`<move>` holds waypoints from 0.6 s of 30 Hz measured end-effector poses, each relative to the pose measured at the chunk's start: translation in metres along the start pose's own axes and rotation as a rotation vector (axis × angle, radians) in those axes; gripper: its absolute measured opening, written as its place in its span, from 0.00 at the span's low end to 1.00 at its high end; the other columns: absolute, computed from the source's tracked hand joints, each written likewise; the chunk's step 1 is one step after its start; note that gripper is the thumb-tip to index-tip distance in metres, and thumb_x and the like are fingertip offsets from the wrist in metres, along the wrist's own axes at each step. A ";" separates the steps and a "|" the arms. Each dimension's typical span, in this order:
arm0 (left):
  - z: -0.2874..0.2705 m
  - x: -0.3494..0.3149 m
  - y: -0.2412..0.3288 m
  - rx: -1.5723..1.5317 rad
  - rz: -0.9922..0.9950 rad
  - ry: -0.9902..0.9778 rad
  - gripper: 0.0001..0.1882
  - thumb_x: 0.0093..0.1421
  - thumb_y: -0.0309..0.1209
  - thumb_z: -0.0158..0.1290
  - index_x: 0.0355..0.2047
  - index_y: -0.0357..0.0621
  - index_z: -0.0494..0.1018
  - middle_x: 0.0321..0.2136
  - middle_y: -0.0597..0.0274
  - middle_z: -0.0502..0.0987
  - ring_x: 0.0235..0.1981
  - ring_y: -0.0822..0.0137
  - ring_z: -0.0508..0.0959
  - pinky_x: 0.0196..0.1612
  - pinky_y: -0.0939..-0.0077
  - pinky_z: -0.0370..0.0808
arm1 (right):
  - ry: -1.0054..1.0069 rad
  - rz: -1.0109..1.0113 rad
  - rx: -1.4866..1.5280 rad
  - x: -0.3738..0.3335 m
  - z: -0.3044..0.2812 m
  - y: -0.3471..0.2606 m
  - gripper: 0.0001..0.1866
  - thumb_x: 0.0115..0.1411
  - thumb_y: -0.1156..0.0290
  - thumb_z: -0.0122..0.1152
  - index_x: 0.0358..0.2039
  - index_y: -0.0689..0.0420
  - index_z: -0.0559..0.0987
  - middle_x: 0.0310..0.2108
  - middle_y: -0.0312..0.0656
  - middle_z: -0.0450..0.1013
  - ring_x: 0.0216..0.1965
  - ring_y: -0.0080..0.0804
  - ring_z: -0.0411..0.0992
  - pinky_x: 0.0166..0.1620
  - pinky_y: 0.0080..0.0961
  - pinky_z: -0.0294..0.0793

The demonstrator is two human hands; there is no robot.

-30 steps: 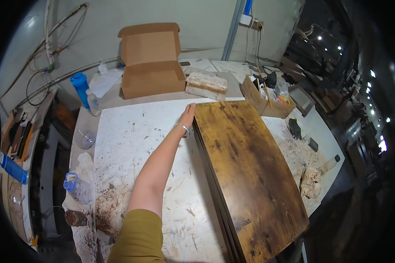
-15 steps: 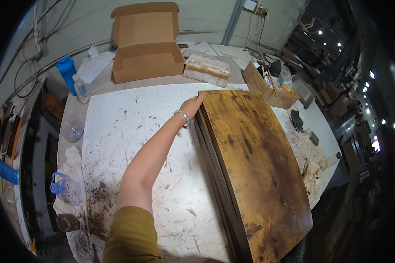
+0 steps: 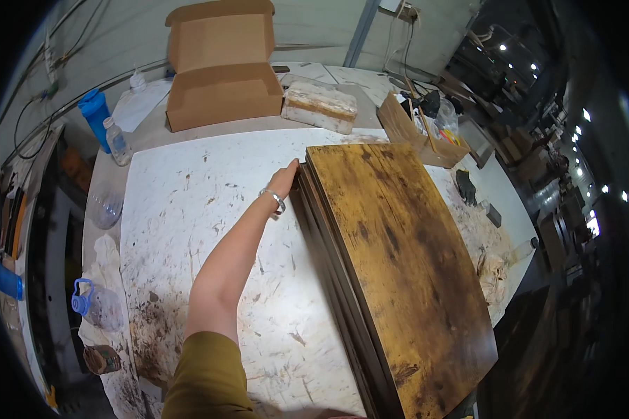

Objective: The person organizes a stack of wooden boards on a workbench, uses a small block to sand or scrape the surface of one board, and wipes the boards with a cloth.

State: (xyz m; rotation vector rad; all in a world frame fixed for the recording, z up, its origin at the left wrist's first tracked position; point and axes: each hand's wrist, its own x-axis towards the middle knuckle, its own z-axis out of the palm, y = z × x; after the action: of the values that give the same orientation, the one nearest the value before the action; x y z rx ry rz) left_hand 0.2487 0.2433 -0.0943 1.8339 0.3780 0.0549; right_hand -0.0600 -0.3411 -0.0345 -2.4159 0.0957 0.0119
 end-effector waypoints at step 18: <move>0.021 0.011 -0.033 0.185 0.282 -0.024 0.26 0.66 0.38 0.22 0.50 0.30 0.63 0.44 0.33 0.69 0.49 0.41 0.68 0.52 0.56 0.65 | 0.033 0.517 1.357 -0.050 0.003 -0.060 0.14 0.60 0.70 0.50 0.46 0.60 0.71 0.41 0.44 0.71 0.40 0.35 0.71 0.43 0.35 0.74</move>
State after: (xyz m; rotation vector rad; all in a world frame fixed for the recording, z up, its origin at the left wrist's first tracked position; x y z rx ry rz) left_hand 0.2562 0.2351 -0.1333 2.0583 0.1074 0.1973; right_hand -0.1055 -0.2911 0.0051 -0.9932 0.5420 0.1054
